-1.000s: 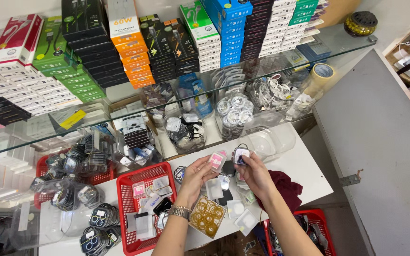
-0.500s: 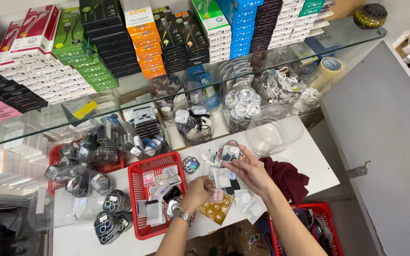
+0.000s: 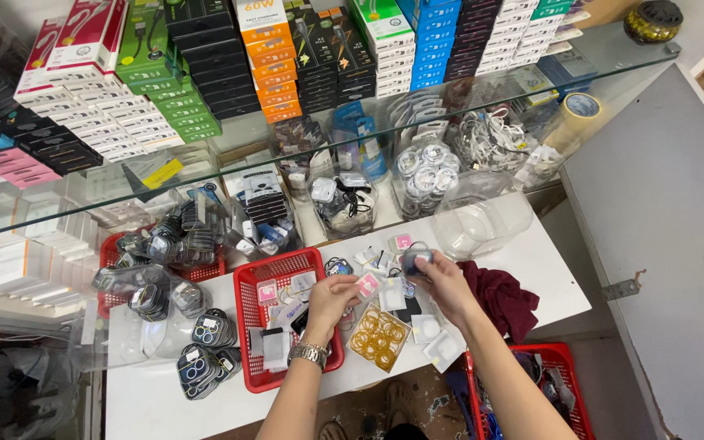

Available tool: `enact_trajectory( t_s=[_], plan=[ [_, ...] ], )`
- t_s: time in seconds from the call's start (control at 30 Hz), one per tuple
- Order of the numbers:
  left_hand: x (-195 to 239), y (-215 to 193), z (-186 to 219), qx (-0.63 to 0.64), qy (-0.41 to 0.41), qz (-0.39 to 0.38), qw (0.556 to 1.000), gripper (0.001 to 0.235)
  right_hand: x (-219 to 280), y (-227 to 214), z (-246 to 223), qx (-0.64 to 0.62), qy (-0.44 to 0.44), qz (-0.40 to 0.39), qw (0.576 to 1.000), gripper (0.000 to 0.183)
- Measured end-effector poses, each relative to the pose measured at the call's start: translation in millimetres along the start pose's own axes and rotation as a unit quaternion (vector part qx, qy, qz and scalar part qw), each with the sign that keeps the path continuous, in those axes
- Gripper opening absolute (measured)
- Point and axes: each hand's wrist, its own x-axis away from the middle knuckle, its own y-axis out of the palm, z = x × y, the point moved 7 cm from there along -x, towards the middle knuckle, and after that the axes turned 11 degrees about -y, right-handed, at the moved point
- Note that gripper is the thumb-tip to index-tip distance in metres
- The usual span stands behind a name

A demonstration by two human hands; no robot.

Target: The person sorts small electronic devices, likely wireless earbuds, from a red basket onto a white counter. They pick up each unit, briefly inspect it, and place it in a growing pile on the counter surface.

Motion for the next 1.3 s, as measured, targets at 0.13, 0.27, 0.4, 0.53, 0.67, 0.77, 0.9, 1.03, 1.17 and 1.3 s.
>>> enact_trajectory(
  t_s=[0.13,0.27,0.4,0.53,0.67,0.77,0.9,1.03,1.17,1.3],
  plan=[
    [-8.6,36.7,-7.4,0.018,0.013,-0.062,0.998,0.019,3.4,-12.1,54.5,0.149,0.066,-0.085,0.983,0.026],
    [-10.4,60.5,1.2,-0.236,0.084,0.045,0.967,0.020,7.8,-65.7,53.9,0.372,0.038,0.004,0.927,0.029],
    [8.1,89.9,24.9,-0.400,0.252,0.130,0.872,0.025,15.7,-80.9,33.4,0.528,-0.068,-0.018,0.846,0.040],
    [-3.2,109.3,23.3,-0.484,0.209,0.173,0.832,0.028,26.1,-55.2,15.1,0.561,-0.269,-0.023,0.783,0.032],
    [-21.1,109.2,21.1,-0.498,0.205,0.250,0.805,0.029,14.2,-59.9,32.9,0.529,-0.164,0.063,0.830,0.027],
    [-41.7,103.5,14.0,-0.516,0.152,0.256,0.803,0.033,3.5,-69.1,71.7,0.399,0.026,0.092,0.912,0.029],
    [-65.5,93.5,-2.5,-0.486,0.034,0.197,0.851,0.030,-3.8,-73.8,95.0,0.304,0.074,0.123,0.942,0.029],
    [-76.8,90.6,-9.0,-0.432,0.045,0.164,0.886,0.031,-11.9,-74.9,101.4,0.254,0.064,0.105,0.959,0.028],
    [-87.5,78.8,-20.2,-0.369,0.041,0.149,0.917,0.030,-16.4,-76.0,104.8,0.248,0.077,0.084,0.962,0.027],
    [-94.5,64.6,-16.4,-0.263,0.058,0.137,0.953,0.025,-17.4,-78.1,101.9,0.176,0.093,0.081,0.977,0.025]
  ],
)
